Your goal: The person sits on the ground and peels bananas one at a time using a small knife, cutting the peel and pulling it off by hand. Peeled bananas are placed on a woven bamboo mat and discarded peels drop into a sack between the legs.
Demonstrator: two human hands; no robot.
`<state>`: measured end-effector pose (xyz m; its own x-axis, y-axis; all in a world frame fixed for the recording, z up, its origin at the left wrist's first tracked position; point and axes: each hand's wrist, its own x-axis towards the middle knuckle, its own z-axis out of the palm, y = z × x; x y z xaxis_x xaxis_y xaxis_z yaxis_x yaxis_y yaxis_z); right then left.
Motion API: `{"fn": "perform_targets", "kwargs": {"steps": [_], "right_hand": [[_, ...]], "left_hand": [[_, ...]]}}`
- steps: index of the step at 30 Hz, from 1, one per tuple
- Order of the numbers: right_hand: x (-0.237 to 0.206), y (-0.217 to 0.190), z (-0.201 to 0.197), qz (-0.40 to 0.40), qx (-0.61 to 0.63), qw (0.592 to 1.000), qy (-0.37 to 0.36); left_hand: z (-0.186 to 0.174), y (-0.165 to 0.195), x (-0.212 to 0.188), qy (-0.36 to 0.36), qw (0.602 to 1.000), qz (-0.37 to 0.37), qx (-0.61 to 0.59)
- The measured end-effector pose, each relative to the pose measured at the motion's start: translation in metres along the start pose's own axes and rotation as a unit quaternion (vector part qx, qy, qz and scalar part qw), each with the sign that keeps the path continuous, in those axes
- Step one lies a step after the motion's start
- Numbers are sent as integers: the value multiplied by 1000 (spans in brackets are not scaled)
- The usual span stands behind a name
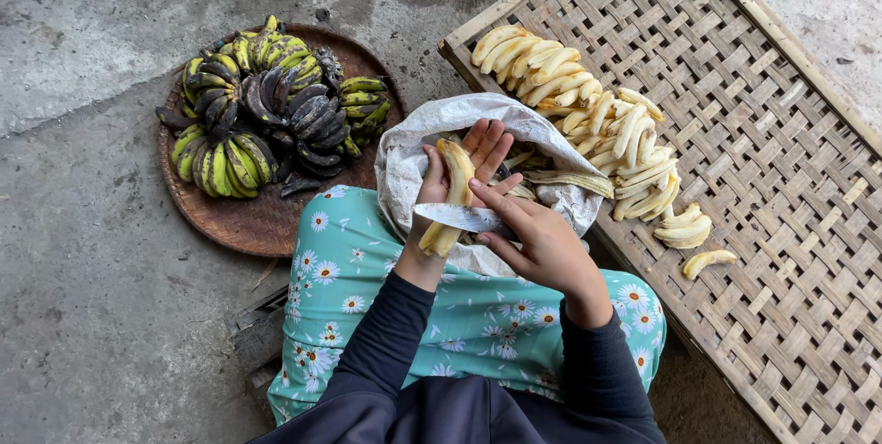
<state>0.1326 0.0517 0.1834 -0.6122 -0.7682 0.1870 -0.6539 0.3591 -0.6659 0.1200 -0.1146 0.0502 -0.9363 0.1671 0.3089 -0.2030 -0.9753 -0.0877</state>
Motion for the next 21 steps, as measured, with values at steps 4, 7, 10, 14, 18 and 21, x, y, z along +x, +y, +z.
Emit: {"fn": "perform_targets", "kwargs": {"steps": [4, 7, 10, 14, 18, 21], "right_hand": [[-1, -6, 0, -8, -8, 1000, 7], [-1, -9, 1, -7, -13, 1000, 17], [1, -9, 3, -9, -15, 1000, 20], [3, -7, 6, -11, -3, 999, 35], [1, -2, 5, 51, 11, 997, 51], [0, 4, 6, 125, 12, 989, 72]], "left_hand": [[0, 1, 0, -2, 1000, -8, 1], [5, 0, -3, 7, 1000, -12, 2], [13, 1, -6, 33, 999, -13, 22], [23, 4, -9, 47, 997, -24, 59], [32, 7, -15, 37, 995, -35, 91], [35, 6, -25, 66, 992, -59, 94]]}}
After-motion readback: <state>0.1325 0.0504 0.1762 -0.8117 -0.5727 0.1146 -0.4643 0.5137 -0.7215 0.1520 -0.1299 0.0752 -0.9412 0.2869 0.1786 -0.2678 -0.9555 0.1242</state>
